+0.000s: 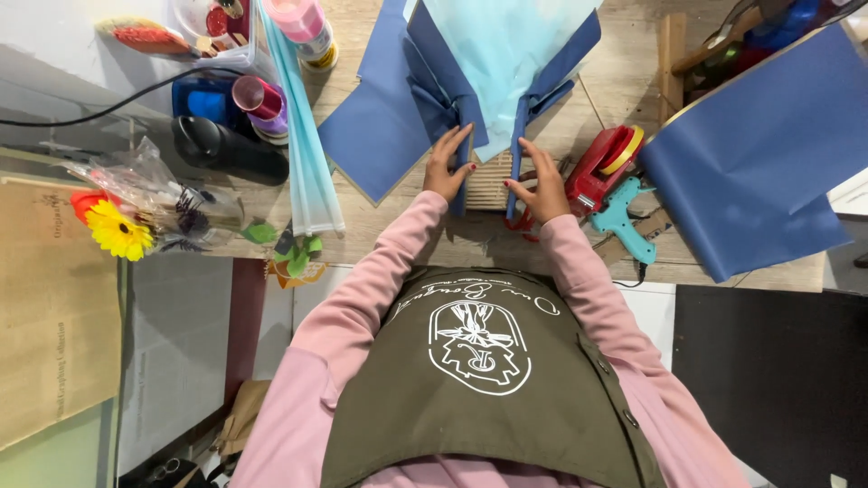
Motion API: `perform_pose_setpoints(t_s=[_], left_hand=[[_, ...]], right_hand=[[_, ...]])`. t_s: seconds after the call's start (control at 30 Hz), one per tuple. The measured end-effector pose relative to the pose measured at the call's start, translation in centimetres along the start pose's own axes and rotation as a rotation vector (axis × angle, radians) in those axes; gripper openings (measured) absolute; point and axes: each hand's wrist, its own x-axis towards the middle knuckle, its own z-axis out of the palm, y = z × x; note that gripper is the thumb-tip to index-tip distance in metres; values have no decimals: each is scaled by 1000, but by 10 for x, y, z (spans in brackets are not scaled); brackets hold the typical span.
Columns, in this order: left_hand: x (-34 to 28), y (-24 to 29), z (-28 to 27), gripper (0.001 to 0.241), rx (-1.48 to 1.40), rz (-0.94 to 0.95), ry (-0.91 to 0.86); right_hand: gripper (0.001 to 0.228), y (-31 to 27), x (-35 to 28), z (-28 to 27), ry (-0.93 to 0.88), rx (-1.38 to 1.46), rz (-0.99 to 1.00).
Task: The person wraps a bouquet of flowers in blue and light blue paper. They fold the paper around the stems, secure it with tape, and use a utility knife to trim excess paper from the wrapping.
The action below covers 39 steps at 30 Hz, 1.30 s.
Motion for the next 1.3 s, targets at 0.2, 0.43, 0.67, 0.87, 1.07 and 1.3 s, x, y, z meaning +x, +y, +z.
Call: perform_pose_setpoints(t_s=[0.2,0.43,0.67,0.87,1.07,1.3], left_hand=[[0,3,3,84,-27,-3,12],[2,9,-1,82,-49,23,-33],[-3,21,-40,66,-54,25,-57],[-15,-56,-85,65,260,10,27],[-46,-80,-111,105,754,-214,-115],[-52,-84,-107,102,929,-166,-178]], right_hand=[[84,8,0,6,9,-108,-40],[81,-34,-18,2,51,-357,-19],[63,-26,-25,7,231,-366,-74],[12,-25,-38,7,409,-270,-100],[20,-43,-40,19,515,-237,-36],[103,-116,-7,66,327,-368,243]])
